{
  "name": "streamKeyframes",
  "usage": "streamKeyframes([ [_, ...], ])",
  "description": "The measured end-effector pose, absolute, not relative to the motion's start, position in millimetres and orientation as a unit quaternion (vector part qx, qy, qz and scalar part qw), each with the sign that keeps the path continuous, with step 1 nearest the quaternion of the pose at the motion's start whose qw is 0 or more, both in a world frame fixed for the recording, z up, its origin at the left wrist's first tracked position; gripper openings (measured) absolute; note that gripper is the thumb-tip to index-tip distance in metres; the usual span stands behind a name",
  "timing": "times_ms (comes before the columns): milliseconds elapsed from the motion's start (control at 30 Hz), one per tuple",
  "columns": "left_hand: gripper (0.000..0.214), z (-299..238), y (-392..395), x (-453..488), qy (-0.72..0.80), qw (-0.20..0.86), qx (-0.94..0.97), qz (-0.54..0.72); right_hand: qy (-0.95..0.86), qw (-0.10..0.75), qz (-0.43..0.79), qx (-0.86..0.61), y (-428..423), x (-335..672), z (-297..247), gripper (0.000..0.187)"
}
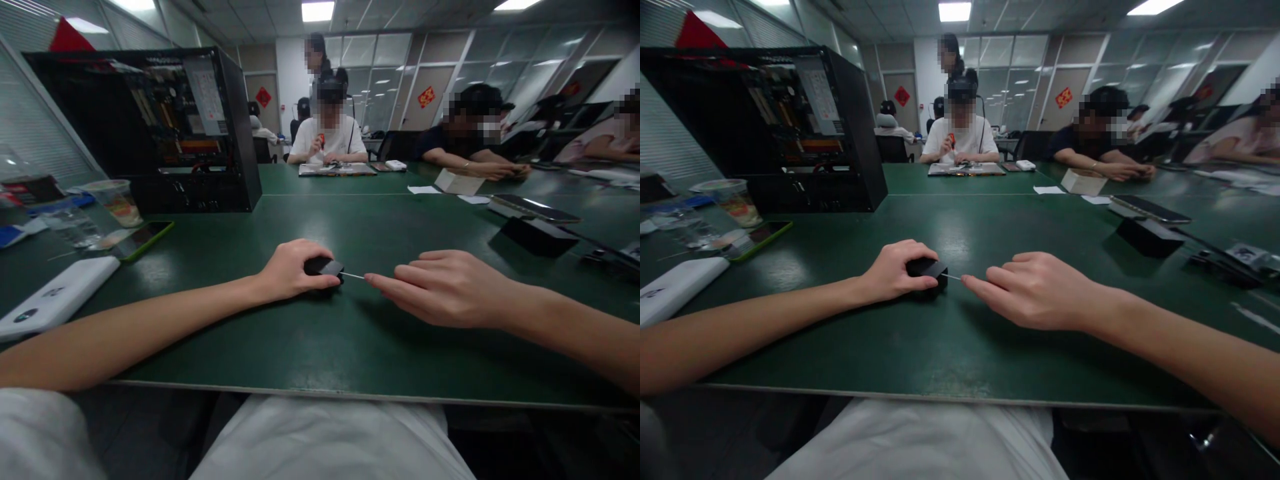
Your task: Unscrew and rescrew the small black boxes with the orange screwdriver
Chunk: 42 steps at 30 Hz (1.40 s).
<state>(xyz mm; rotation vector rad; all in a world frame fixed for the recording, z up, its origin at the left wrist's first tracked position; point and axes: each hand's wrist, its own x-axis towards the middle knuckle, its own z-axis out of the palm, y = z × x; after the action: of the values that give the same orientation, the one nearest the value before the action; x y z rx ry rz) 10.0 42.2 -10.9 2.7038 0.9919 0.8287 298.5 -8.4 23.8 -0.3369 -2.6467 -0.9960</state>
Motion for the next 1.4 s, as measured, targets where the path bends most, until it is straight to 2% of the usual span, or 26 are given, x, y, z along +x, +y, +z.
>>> streamKeyframes([
  [167, 0.044, -11, 43, 12, 0.331, 0.087, 0.891, 0.298, -0.948, 0.120, -0.194, -0.223, -4, 291, -10, 0.040],
  [267, 0.044, -11, 43, 12, 0.330, 0.090, 0.889, 0.305, -0.954, 0.111, -0.126, -0.248, 0, 288, -16, 0.042],
  [633, 0.042, -10, 42, 12, 0.319, 0.094, 0.894, 0.302, -0.945, 0.158, -0.197, -0.208, 13, 319, 2, 0.033],
  [900, 0.041, -9, 40, 12, 0.294, 0.106, 0.898, 0.309, -0.937, 0.176, -0.160, -0.256, 2, 293, -12, 0.034],
  [1133, 0.043, -8, 41, 11, 0.286, 0.169, 0.881, 0.337, -0.941, 0.168, -0.102, -0.276, 5, 287, -20, 0.034],
  [1267, 0.066, -2, 51, -9, 0.279, 0.227, 0.884, 0.299, -0.941, 0.182, -0.131, -0.255, 10, 299, -12, 0.033],
  [1400, 0.051, 7, 56, -39, 0.340, 0.314, 0.859, 0.220, -0.938, 0.196, -0.141, -0.251, 14, 308, -8, 0.034],
])
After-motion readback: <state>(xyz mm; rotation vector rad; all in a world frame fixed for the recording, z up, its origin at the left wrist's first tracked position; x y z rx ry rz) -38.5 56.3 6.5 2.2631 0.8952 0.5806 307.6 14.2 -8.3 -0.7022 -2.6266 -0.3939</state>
